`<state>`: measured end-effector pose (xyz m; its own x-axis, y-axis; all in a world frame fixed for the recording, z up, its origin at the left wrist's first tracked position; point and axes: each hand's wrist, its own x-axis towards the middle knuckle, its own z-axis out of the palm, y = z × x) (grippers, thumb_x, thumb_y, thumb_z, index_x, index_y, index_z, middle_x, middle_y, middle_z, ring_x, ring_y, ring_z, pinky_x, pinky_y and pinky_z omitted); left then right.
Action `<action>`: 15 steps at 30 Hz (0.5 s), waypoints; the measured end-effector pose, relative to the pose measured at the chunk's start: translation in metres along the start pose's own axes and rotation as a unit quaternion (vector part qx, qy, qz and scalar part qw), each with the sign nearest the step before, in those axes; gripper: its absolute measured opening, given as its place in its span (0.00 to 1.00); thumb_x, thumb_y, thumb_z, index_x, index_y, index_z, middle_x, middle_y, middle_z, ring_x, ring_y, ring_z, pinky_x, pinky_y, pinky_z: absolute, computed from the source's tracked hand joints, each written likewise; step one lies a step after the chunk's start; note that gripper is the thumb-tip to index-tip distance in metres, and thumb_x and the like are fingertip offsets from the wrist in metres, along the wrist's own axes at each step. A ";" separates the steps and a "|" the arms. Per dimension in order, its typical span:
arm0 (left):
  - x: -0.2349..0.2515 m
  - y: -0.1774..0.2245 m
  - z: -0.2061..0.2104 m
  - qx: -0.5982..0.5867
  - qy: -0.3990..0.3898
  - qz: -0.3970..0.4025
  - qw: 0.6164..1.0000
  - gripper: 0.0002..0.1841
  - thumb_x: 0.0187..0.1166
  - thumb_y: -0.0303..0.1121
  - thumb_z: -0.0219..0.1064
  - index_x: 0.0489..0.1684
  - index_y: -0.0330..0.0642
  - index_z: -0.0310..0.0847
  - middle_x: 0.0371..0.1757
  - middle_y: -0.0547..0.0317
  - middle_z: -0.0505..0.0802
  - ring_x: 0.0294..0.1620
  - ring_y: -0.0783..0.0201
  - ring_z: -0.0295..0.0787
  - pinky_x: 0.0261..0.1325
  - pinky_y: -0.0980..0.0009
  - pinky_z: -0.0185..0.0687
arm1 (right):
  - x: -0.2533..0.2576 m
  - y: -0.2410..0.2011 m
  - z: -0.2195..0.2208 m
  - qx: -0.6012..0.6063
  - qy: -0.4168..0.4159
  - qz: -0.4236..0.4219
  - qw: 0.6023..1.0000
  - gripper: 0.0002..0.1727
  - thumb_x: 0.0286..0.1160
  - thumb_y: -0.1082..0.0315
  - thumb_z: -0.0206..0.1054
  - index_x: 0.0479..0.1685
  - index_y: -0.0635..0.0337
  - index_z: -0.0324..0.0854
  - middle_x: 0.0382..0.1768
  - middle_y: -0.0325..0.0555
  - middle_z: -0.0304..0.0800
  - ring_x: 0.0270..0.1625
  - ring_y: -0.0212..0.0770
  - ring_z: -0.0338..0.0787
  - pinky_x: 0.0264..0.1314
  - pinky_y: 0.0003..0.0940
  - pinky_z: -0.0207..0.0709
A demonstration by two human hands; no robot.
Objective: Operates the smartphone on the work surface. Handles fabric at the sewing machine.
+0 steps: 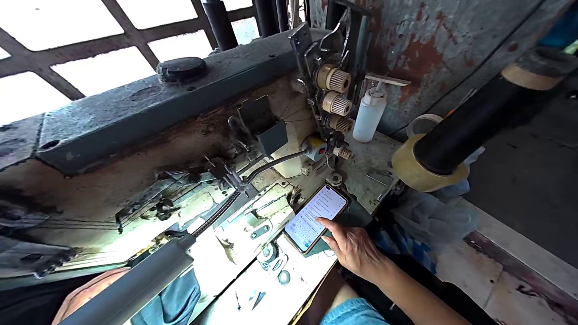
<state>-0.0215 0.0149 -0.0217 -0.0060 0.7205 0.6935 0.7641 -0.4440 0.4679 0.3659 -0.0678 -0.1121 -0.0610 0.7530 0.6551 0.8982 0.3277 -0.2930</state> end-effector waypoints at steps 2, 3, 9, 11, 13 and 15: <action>0.000 -0.003 -0.001 0.001 -0.002 0.002 1.000 0.14 0.83 0.23 0.60 0.56 0.16 0.79 0.53 0.33 0.91 0.59 0.60 0.90 0.66 0.70 0.82 | 0.003 0.002 -0.001 -0.014 -0.016 0.007 1.000 0.22 0.88 0.59 0.53 0.67 0.64 0.80 0.47 0.43 0.97 0.27 0.38 0.92 0.25 0.32 0.82; 0.000 -0.003 -0.001 -0.001 -0.005 0.002 1.000 0.14 0.84 0.24 0.60 0.55 0.18 0.81 0.53 0.33 0.91 0.58 0.61 0.90 0.65 0.71 0.81 | 0.003 0.004 -0.002 -0.021 -0.016 0.016 1.000 0.22 0.88 0.58 0.53 0.68 0.64 0.80 0.48 0.43 0.98 0.27 0.39 0.92 0.24 0.33 0.81; 0.002 0.003 -0.001 -0.011 -0.005 0.005 1.000 0.12 0.83 0.22 0.60 0.53 0.16 0.80 0.49 0.34 0.92 0.56 0.61 0.91 0.66 0.69 0.81 | -0.001 0.023 -0.007 -0.010 0.002 0.082 0.997 0.23 0.89 0.59 0.53 0.70 0.66 0.78 0.55 0.45 0.97 0.35 0.42 0.97 0.29 0.37 0.86; 0.002 0.004 0.000 -0.003 -0.002 -0.002 1.000 0.13 0.83 0.22 0.60 0.53 0.15 0.80 0.49 0.35 0.92 0.55 0.64 0.90 0.65 0.71 0.80 | -0.002 0.025 -0.007 0.006 0.006 0.086 0.996 0.22 0.89 0.60 0.54 0.70 0.66 0.77 0.57 0.45 0.96 0.40 0.42 0.98 0.33 0.37 0.87; 0.001 0.000 0.002 -0.003 0.006 0.005 1.000 0.13 0.83 0.22 0.60 0.52 0.13 0.79 0.48 0.35 0.92 0.55 0.62 0.90 0.66 0.70 0.81 | -0.003 0.026 -0.005 0.002 0.013 0.083 0.996 0.22 0.89 0.59 0.55 0.70 0.66 0.77 0.57 0.45 0.96 0.40 0.42 0.98 0.32 0.36 0.87; 0.000 -0.003 0.003 0.002 0.013 0.012 1.000 0.13 0.83 0.21 0.61 0.52 0.13 0.79 0.48 0.34 0.92 0.55 0.62 0.91 0.66 0.70 0.81 | -0.004 0.026 -0.003 -0.001 0.020 0.083 0.996 0.22 0.88 0.59 0.55 0.70 0.66 0.78 0.57 0.45 0.96 0.40 0.41 0.98 0.32 0.36 0.86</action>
<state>-0.0219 0.0180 -0.0247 -0.0044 0.6955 0.7186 0.7672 -0.4586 0.4485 0.3906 -0.0636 -0.1204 0.1058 0.7730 0.6255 0.8953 0.1997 -0.3982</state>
